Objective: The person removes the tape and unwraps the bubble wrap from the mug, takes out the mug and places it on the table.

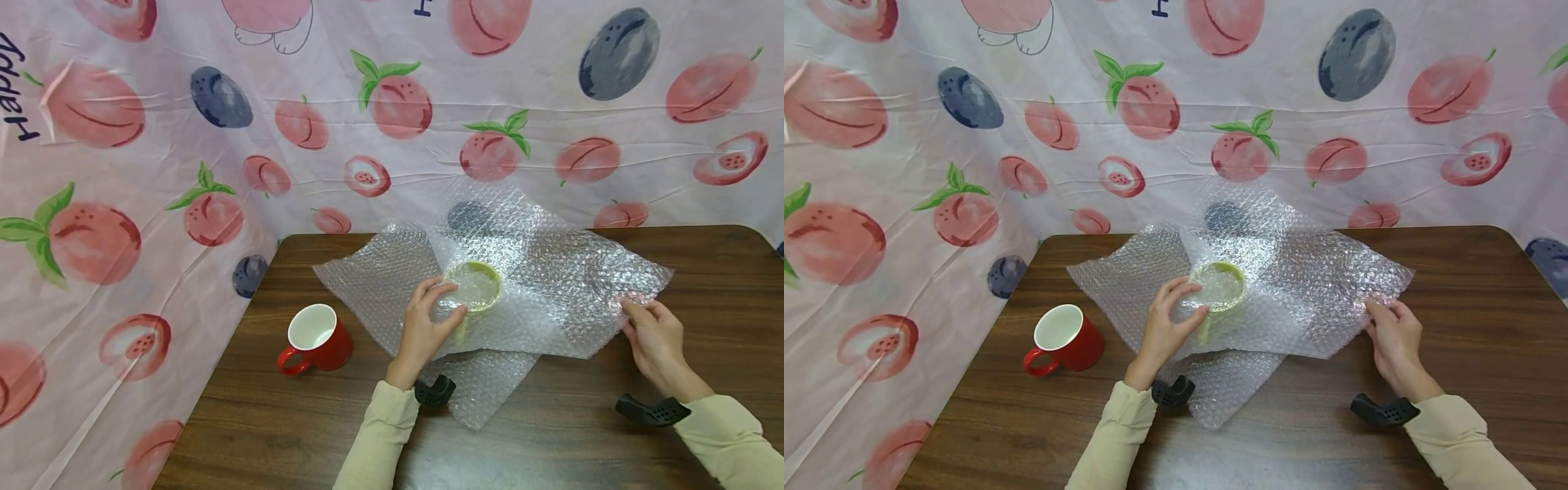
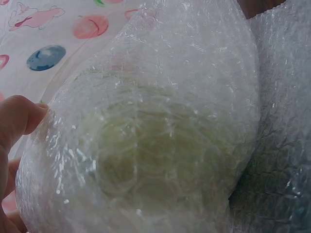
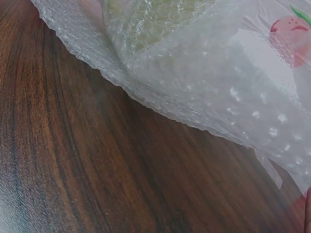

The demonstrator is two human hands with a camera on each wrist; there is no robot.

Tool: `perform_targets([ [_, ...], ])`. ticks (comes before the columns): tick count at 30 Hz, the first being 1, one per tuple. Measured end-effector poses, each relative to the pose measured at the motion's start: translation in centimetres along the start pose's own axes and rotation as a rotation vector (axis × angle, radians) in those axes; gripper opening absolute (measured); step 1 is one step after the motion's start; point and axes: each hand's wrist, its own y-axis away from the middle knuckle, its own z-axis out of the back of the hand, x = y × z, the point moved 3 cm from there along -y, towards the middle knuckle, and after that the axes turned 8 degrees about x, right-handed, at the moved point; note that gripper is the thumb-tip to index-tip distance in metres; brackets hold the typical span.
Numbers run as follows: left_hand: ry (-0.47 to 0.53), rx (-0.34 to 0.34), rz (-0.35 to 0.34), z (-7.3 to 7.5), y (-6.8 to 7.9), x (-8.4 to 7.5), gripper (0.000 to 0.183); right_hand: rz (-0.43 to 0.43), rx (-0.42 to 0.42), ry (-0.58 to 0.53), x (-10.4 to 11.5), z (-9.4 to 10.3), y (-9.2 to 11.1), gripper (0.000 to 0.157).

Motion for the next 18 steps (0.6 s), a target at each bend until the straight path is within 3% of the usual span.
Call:
perform_targets([
  [11,-0.003,-0.001,0.006,-0.1,-0.1,0.0,0.032,0.058,-0.015,-0.096,1.3,0.5,-0.1,0.022],
  [14,-0.004,0.002,0.010,0.0,-0.1,0.0,0.032,0.097,-0.005,-0.076,1.3,1.8,-1.2,0.027],
  [18,-0.004,0.004,0.013,0.0,0.0,0.0,0.032,0.172,0.026,-0.061,0.7,5.0,-4.1,0.035],
])
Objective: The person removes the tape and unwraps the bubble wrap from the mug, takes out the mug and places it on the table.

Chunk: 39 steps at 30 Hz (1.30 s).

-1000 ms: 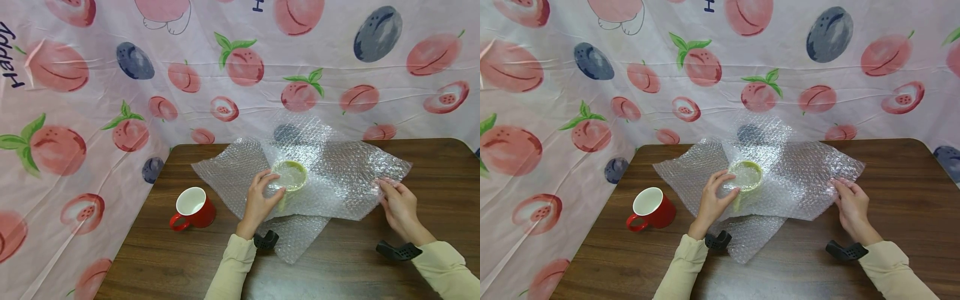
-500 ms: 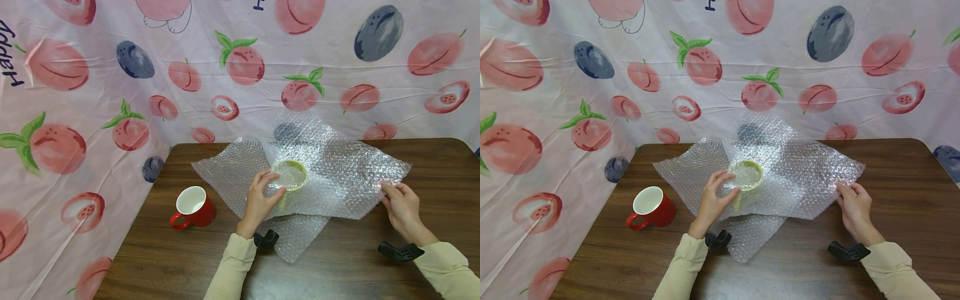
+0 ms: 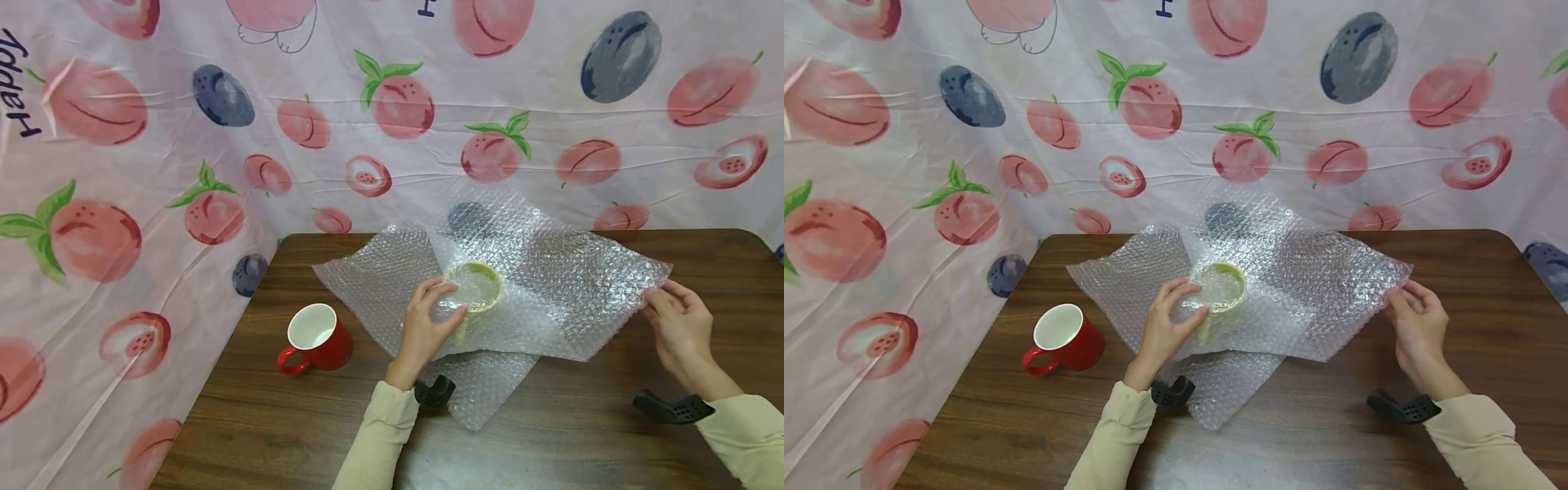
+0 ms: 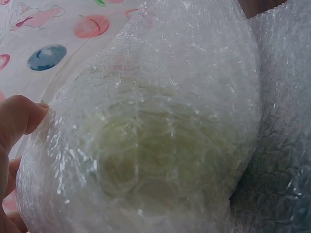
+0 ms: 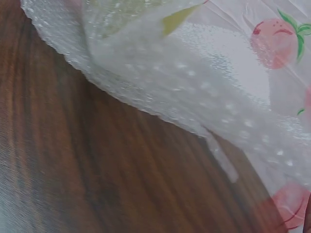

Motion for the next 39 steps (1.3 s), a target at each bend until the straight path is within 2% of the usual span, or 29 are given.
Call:
perform_targets([
  [3,-0.001,-0.002,-0.001,0.0,0.0,0.0,0.032,0.049,0.023,-0.018,-0.5,2.1,-1.7,0.042],
  [6,0.000,-0.008,-0.011,0.1,0.1,0.0,0.032,0.096,0.017,0.001,-0.4,3.1,-2.7,0.047],
  [9,0.001,-0.015,-0.025,0.1,0.1,-0.1,0.032,0.170,-0.010,0.048,0.0,3.3,-3.2,0.048],
  [12,0.000,-0.017,-0.028,0.0,0.1,0.0,0.032,0.270,-0.031,0.142,0.9,2.5,-3.1,0.046],
  [15,0.000,-0.013,-0.024,0.0,0.1,0.0,0.032,0.383,-0.052,0.226,2.2,-0.1,-2.0,0.039],
  [18,0.004,-0.011,-0.022,0.0,0.2,0.0,0.032,0.454,-0.040,0.298,3.7,-4.4,0.1,0.031],
  [21,0.007,-0.013,-0.024,0.1,0.2,0.0,0.032,0.492,0.043,0.311,4.2,-8.4,1.8,0.027],
  [23,0.007,-0.015,-0.021,0.1,0.2,0.0,0.032,0.495,0.104,0.362,4.1,-10.4,2.5,0.026],
  [27,-0.001,-0.020,-0.027,0.2,0.2,0.0,0.032,0.466,0.236,0.493,2.9,-13.3,2.8,0.028],
  [33,-0.028,-0.015,-0.030,0.1,0.2,0.0,0.033,0.357,0.435,0.699,0.8,-16.5,2.9,0.024],
  [39,-0.079,-0.021,-0.035,0.2,0.2,-0.1,0.032,0.292,0.526,0.805,-0.6,-18.3,2.7,0.023],
])
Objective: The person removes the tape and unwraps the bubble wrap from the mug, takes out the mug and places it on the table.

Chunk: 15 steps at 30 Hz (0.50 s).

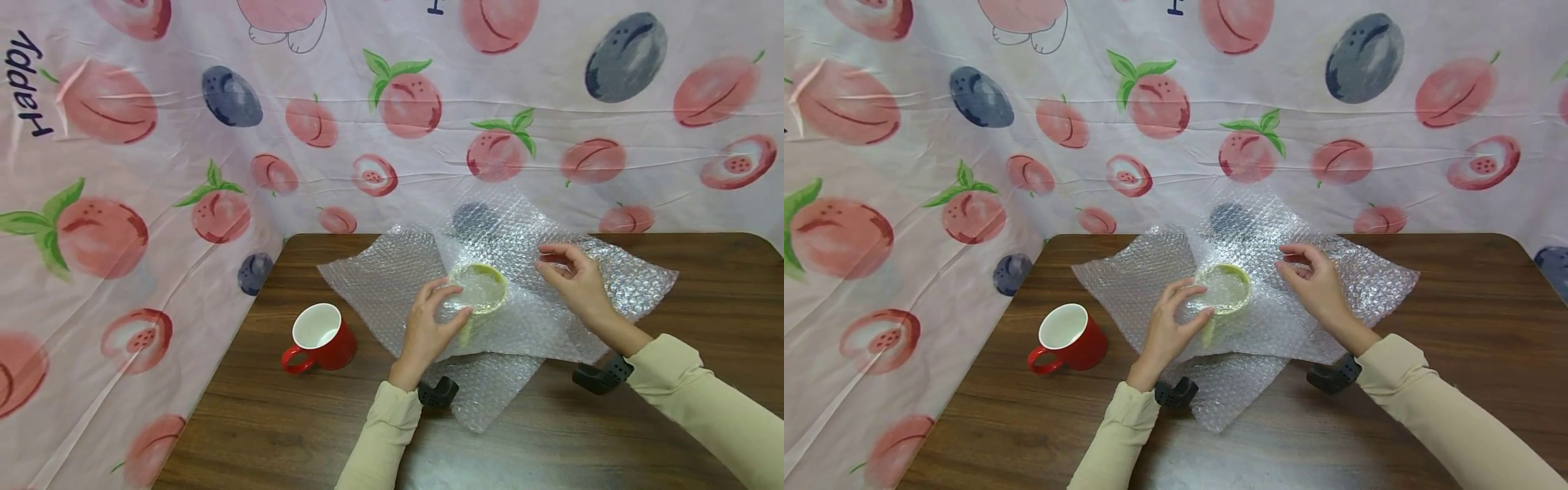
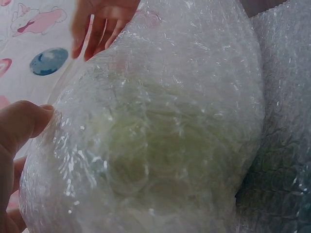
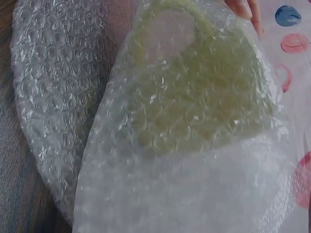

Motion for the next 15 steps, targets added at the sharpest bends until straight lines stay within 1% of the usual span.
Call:
perform_targets([
  [8,-0.043,-0.011,-0.023,0.00,-0.14,-0.25,0.032,-0.059,0.098,0.053,0.49,-0.79,-0.64,0.033],
  [12,-0.058,-0.017,-0.034,0.01,-0.19,-0.28,0.032,-0.075,0.124,0.066,0.68,-0.76,-0.84,0.035],
  [15,-0.058,-0.017,-0.042,-0.03,-0.10,-0.20,0.031,-0.101,0.162,0.076,0.78,-0.88,-1.08,0.035],
])
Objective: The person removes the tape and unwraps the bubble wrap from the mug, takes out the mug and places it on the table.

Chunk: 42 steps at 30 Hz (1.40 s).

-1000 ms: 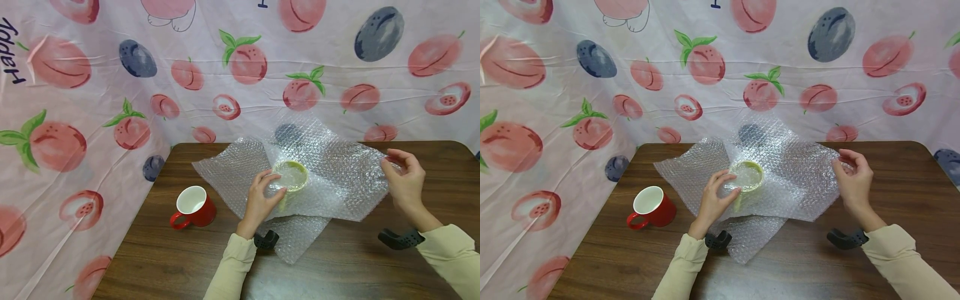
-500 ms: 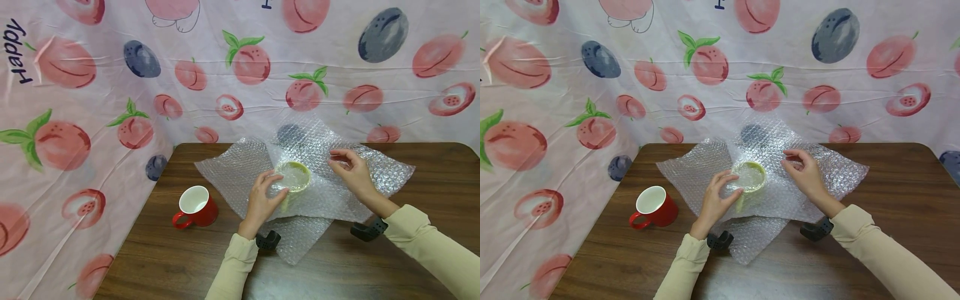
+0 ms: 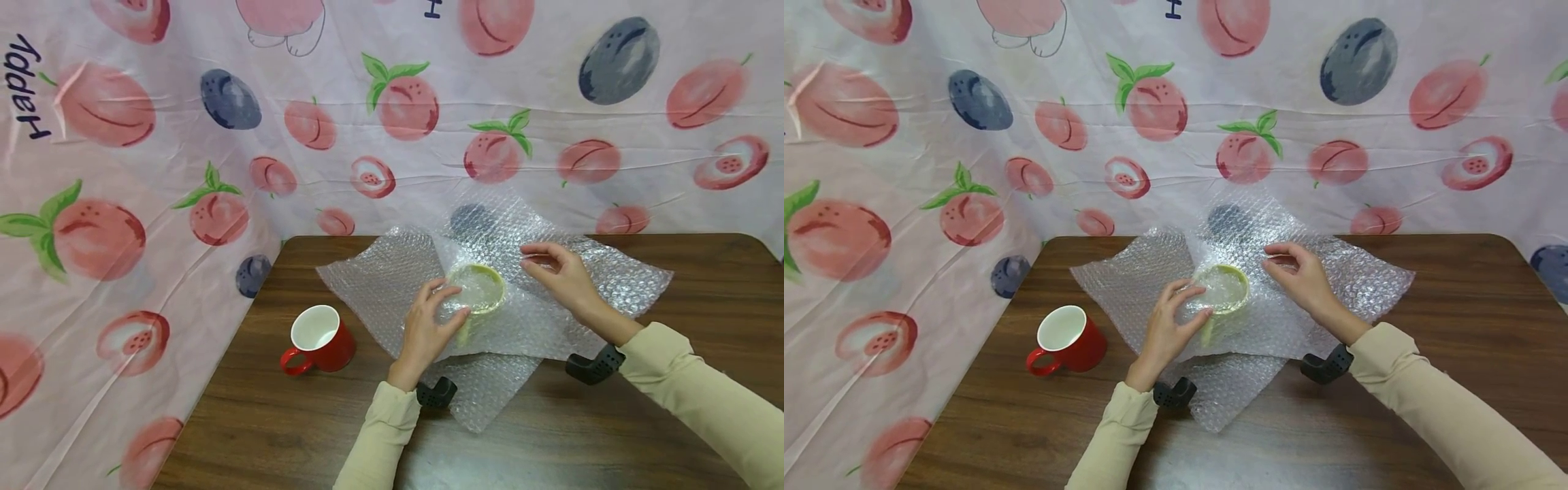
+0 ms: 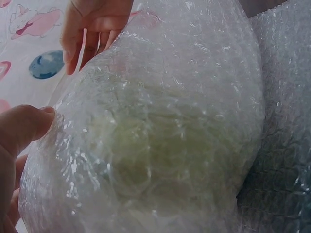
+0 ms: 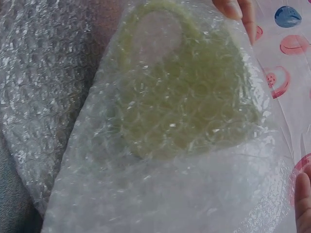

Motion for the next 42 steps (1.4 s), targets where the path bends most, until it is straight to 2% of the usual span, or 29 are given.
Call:
perform_targets([
  [6,-0.001,-0.004,-0.007,0.1,0.2,0.1,0.032,-0.093,0.125,0.071,0.0,-0.7,-1.0,0.036],
  [17,0.009,0.013,0.011,0.0,0.0,0.1,0.032,-0.096,0.343,0.124,-0.3,-1.9,-3.5,0.037],
  [24,0.006,0.012,0.009,0.1,0.1,0.0,0.033,-0.108,0.445,0.072,-0.9,-2.6,-3.9,0.038],
  [30,0.002,0.011,0.008,0.1,0.0,0.0,0.033,-0.072,0.454,0.085,-0.9,-3.1,-4.0,0.033],
  [35,0.002,0.007,-0.003,0.1,0.1,0.0,0.032,-0.093,0.424,0.123,-0.9,-3.3,-4.1,0.031],
  [42,-0.005,0.039,0.017,0.2,0.0,-0.1,0.033,-0.110,0.405,0.130,-1.3,-3.5,-4.2,0.032],
])
